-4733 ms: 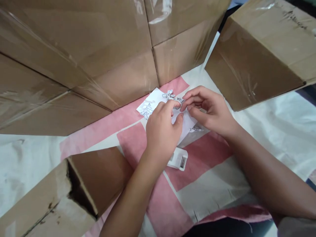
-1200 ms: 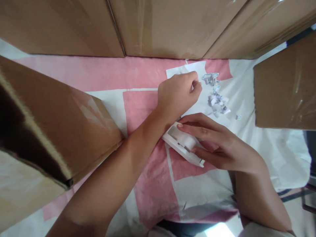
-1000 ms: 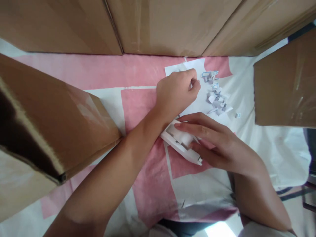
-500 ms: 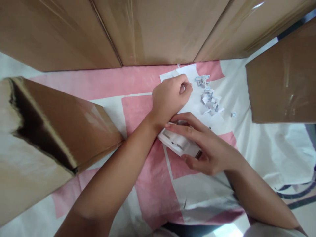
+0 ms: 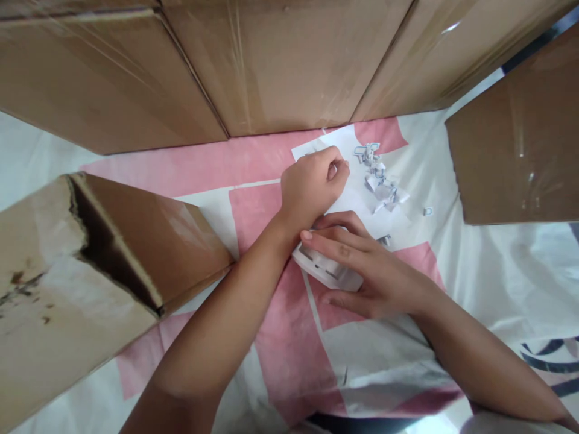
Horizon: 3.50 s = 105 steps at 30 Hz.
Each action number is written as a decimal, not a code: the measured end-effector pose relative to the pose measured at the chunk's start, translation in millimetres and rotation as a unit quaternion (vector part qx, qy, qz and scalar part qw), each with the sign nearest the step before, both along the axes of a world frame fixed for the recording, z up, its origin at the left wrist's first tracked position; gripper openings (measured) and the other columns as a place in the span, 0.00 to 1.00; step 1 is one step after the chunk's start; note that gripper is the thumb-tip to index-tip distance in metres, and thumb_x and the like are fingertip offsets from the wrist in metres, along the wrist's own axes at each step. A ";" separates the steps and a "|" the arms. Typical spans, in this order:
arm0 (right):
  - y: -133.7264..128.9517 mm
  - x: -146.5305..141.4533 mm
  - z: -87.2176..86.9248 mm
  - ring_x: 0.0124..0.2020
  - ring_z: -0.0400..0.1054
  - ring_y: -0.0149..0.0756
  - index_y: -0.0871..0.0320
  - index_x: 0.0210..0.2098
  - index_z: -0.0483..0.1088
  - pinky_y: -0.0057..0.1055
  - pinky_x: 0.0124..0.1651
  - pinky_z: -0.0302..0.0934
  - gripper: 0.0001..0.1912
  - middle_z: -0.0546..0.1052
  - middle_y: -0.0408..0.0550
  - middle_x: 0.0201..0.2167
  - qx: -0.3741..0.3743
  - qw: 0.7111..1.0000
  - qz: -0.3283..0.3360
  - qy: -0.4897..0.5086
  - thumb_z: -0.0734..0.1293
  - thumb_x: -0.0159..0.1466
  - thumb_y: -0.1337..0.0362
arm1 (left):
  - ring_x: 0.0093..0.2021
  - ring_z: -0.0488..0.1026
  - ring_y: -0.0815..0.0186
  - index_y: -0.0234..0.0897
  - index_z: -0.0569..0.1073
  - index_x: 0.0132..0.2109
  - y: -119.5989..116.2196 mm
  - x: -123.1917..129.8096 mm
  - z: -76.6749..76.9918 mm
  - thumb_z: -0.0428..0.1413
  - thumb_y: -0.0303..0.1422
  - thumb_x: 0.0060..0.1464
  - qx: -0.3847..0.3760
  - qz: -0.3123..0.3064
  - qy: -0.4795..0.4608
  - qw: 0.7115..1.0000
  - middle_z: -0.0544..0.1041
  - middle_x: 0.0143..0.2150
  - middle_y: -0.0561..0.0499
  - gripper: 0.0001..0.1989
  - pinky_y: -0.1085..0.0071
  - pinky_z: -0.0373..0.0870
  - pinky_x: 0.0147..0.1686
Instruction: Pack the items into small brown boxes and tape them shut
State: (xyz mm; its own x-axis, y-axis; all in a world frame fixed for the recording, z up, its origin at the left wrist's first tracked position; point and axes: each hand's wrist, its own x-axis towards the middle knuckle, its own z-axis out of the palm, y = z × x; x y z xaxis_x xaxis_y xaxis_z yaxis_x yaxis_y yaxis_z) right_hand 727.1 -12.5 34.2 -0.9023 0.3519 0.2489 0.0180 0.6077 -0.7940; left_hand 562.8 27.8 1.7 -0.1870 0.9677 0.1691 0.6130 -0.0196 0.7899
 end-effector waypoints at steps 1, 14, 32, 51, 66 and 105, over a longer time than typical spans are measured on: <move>-0.1 0.4 -0.6 0.62 0.56 0.49 0.48 0.75 0.48 0.52 0.64 0.60 0.41 0.73 0.52 0.57 -0.007 1.000 0.002 -0.003 0.69 0.69 0.58 | 0.29 0.68 0.67 0.41 0.69 0.32 0.1 -0.1 0.2 0.53 0.32 0.62 -0.001 -0.001 0.002 1.000 0.75 0.29 0.55 0.09 0.66 0.57 0.29; -2.8 -4.3 -10.0 0.54 0.59 0.44 0.47 0.72 0.55 0.48 0.59 0.62 0.42 0.75 0.49 0.51 -0.084 0.995 -0.029 0.041 0.74 0.64 0.58 | 0.28 0.66 0.66 0.41 0.68 0.30 1.0 -1.0 -1.5 0.54 0.34 0.60 0.002 -0.002 0.002 1.000 0.73 0.26 0.55 0.10 0.65 0.55 0.28; 66.0 46.2 -11.4 0.43 0.69 0.47 0.55 0.35 0.75 0.45 0.48 0.66 0.05 0.78 0.50 0.37 0.097 0.881 -0.461 -0.047 0.71 0.60 0.61 | 0.28 0.68 0.67 0.42 0.73 0.33 0.8 -2.2 -1.9 0.56 0.35 0.57 0.011 0.006 -0.030 0.999 0.74 0.27 0.56 0.05 0.70 0.61 0.31; 47.7 33.8 -10.2 0.34 0.71 0.34 0.55 0.59 0.65 0.34 0.40 0.66 0.21 0.77 0.43 0.34 -0.073 0.897 -0.430 0.069 0.65 0.67 0.64 | 0.23 0.72 0.73 0.41 0.73 0.40 -3.1 2.1 1.5 0.57 0.33 0.59 0.079 -0.028 -0.175 0.981 0.76 0.36 0.55 0.03 0.73 0.68 0.24; 40.4 30.7 -8.0 0.34 0.75 0.38 0.52 0.68 0.56 0.38 0.38 0.70 0.30 0.80 0.44 0.35 0.006 0.923 -0.383 0.038 0.64 0.69 0.64 | 0.56 0.71 0.59 0.46 0.76 0.54 -1.5 0.1 8.7 0.58 0.36 0.64 0.168 -0.260 0.008 0.951 0.75 0.55 0.46 0.12 0.60 0.68 0.58; 51.9 37.0 -1.6 0.25 0.64 0.27 0.55 0.33 0.72 0.27 0.28 0.60 0.06 0.73 0.41 0.28 -0.216 0.827 -0.478 0.201 0.72 0.65 0.61 | 0.35 0.69 0.68 0.38 0.73 0.37 -0.6 4.2 -0.1 0.57 0.26 0.57 0.134 -0.158 0.036 0.978 0.72 0.36 0.53 0.03 0.71 0.65 0.38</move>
